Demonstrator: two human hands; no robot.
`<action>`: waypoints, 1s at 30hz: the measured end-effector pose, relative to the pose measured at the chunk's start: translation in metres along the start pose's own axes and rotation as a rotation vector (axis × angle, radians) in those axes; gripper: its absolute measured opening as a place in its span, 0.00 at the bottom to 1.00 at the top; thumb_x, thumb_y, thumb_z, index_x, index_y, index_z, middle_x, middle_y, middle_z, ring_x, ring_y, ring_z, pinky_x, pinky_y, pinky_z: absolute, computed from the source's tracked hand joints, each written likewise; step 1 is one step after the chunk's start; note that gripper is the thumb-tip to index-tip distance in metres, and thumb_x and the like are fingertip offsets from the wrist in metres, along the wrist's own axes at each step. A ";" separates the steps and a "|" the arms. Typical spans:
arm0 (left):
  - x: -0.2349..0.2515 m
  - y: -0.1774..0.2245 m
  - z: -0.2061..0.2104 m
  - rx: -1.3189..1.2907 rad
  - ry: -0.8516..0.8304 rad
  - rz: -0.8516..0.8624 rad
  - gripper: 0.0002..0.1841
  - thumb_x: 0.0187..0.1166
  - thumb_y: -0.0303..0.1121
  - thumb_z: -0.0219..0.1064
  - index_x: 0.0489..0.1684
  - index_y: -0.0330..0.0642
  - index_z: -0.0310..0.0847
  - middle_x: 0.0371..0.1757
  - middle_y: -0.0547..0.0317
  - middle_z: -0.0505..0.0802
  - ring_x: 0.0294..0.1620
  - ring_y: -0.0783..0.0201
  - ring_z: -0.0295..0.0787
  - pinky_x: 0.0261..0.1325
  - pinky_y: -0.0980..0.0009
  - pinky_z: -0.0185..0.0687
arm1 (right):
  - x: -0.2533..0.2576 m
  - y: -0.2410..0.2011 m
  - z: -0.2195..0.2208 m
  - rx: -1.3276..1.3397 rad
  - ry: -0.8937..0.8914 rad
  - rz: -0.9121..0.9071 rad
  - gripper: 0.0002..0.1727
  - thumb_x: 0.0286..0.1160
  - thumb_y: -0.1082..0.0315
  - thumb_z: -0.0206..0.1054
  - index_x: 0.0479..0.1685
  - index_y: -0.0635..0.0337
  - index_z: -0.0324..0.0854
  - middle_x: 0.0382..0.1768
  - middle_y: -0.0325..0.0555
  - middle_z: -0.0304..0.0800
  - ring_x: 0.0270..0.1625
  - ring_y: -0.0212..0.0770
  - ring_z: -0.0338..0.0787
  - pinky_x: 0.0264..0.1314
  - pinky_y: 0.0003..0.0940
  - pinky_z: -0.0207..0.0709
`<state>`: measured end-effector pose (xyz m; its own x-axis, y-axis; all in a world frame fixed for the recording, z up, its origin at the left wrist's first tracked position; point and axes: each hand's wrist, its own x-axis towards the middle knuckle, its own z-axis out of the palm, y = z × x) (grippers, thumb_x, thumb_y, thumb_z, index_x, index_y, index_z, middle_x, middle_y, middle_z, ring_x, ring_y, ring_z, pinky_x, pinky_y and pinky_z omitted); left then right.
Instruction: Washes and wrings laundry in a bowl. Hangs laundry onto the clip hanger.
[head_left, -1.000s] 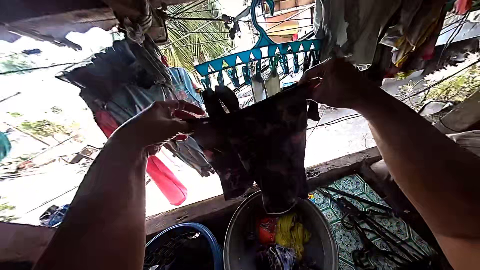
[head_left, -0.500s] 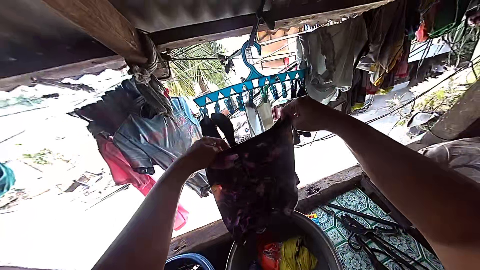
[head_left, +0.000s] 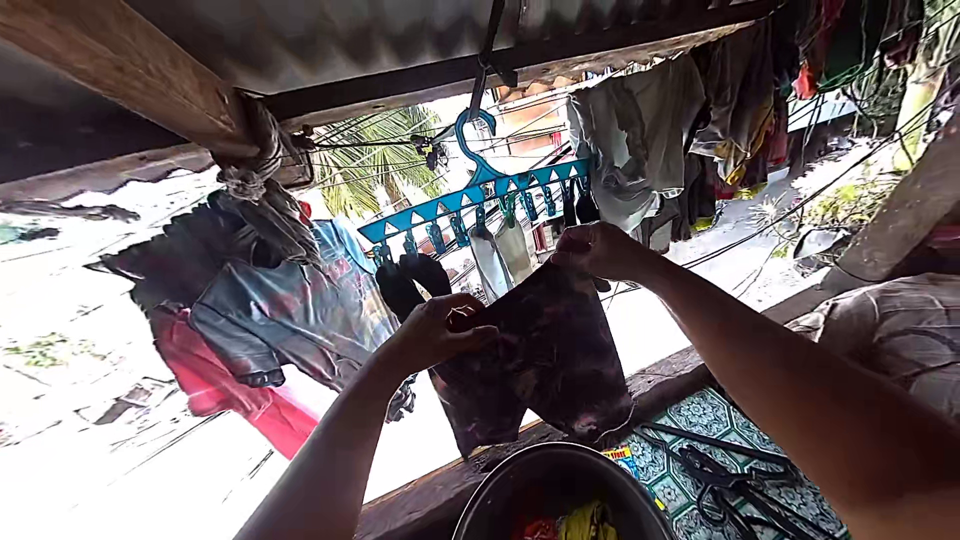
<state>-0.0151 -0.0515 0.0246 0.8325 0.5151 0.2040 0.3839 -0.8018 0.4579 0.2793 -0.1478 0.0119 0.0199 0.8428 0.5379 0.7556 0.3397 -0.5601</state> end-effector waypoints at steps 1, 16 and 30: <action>0.005 0.003 0.004 0.054 0.030 0.034 0.12 0.75 0.32 0.76 0.49 0.35 0.89 0.43 0.47 0.93 0.44 0.53 0.90 0.53 0.47 0.83 | 0.001 0.004 0.000 0.020 -0.010 0.003 0.11 0.80 0.65 0.71 0.46 0.65 0.88 0.34 0.47 0.89 0.34 0.35 0.84 0.44 0.39 0.79; 0.110 0.033 0.056 -0.276 0.232 -0.072 0.21 0.80 0.29 0.71 0.70 0.34 0.79 0.64 0.41 0.89 0.63 0.50 0.87 0.67 0.47 0.78 | 0.031 0.014 0.008 0.346 -0.013 0.082 0.19 0.76 0.77 0.71 0.65 0.69 0.77 0.42 0.51 0.91 0.36 0.31 0.88 0.43 0.29 0.83; 0.143 0.010 0.088 -0.641 0.375 -0.236 0.10 0.80 0.32 0.72 0.51 0.37 0.84 0.38 0.55 0.90 0.31 0.67 0.82 0.38 0.66 0.80 | 0.056 0.045 0.029 0.392 0.148 0.149 0.11 0.73 0.72 0.75 0.51 0.67 0.87 0.41 0.46 0.93 0.38 0.29 0.88 0.46 0.29 0.83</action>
<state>0.1434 -0.0124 -0.0175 0.5234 0.8096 0.2657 0.1329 -0.3856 0.9131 0.2952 -0.0738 -0.0014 0.2249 0.8351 0.5021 0.4322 0.3763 -0.8195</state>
